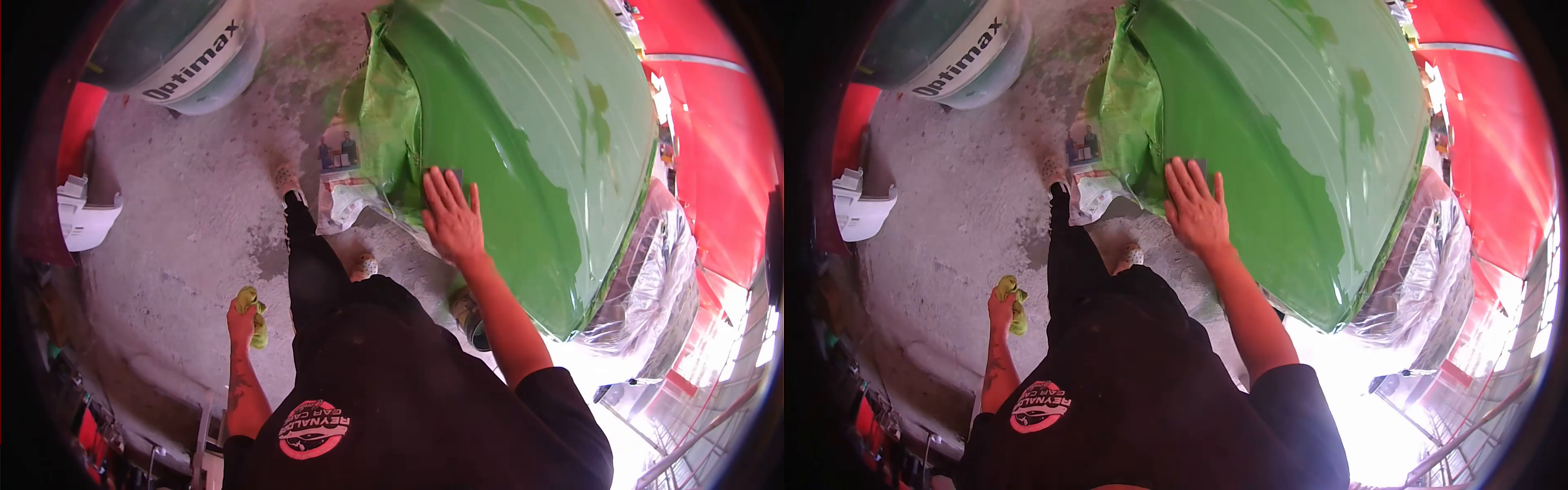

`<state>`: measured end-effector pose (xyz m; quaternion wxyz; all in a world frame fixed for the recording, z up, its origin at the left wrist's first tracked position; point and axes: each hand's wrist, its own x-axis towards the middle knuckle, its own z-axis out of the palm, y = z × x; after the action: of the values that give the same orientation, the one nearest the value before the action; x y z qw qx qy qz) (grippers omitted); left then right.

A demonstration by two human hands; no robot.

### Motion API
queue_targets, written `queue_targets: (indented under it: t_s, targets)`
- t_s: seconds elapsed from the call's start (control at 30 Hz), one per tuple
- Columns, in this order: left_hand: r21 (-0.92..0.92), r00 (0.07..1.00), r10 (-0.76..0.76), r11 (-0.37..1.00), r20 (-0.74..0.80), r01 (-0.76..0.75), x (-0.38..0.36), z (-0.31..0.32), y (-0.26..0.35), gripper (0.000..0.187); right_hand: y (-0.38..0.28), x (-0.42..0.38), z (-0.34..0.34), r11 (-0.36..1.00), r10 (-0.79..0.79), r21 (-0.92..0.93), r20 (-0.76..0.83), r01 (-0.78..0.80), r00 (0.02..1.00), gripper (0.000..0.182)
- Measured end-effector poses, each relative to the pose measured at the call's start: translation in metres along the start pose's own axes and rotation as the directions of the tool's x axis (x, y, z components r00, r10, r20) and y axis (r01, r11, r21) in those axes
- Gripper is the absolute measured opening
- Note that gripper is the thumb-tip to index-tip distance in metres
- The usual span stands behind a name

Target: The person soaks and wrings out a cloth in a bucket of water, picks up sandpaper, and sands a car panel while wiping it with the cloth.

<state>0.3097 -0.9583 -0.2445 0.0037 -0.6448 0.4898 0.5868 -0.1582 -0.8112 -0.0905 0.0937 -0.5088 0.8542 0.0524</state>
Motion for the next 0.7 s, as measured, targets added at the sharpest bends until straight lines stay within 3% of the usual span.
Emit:
queue_targets:
  t_s: [0.17, 0.37, 0.47, 0.57, 0.7]
  targets:
    - [-0.057, 0.993, 0.031, 0.998, -0.112, -0.038, -0.004, -0.014, -0.006, 0.031, 0.023, 0.098, -0.022, 0.997, -0.060, -0.055, -0.033, 0.058, 0.998, 0.059]
    - [-0.114, 0.976, -0.168, 0.982, -0.141, 0.152, -0.010, -0.037, -0.026, 0.032, 0.036, 0.216, -0.034, 0.973, -0.148, -0.183, -0.027, 0.141, 0.989, 0.056]
    - [-0.095, 0.974, -0.146, 0.987, -0.174, 0.131, -0.016, -0.040, -0.017, 0.033, 0.034, 0.269, -0.032, 0.943, -0.210, -0.268, -0.028, 0.196, 0.977, 0.053]
    - [-0.218, 0.962, -0.256, 0.949, -0.099, 0.230, -0.013, -0.046, -0.014, 0.033, 0.023, 0.292, -0.043, 0.909, -0.203, -0.363, 0.037, 0.202, 0.978, 0.050]
    - [-0.178, 0.975, -0.145, 0.977, -0.171, 0.114, -0.007, -0.048, -0.011, 0.032, 0.033, 0.270, -0.040, 0.928, -0.190, -0.323, 0.014, 0.184, 0.982, 0.050]
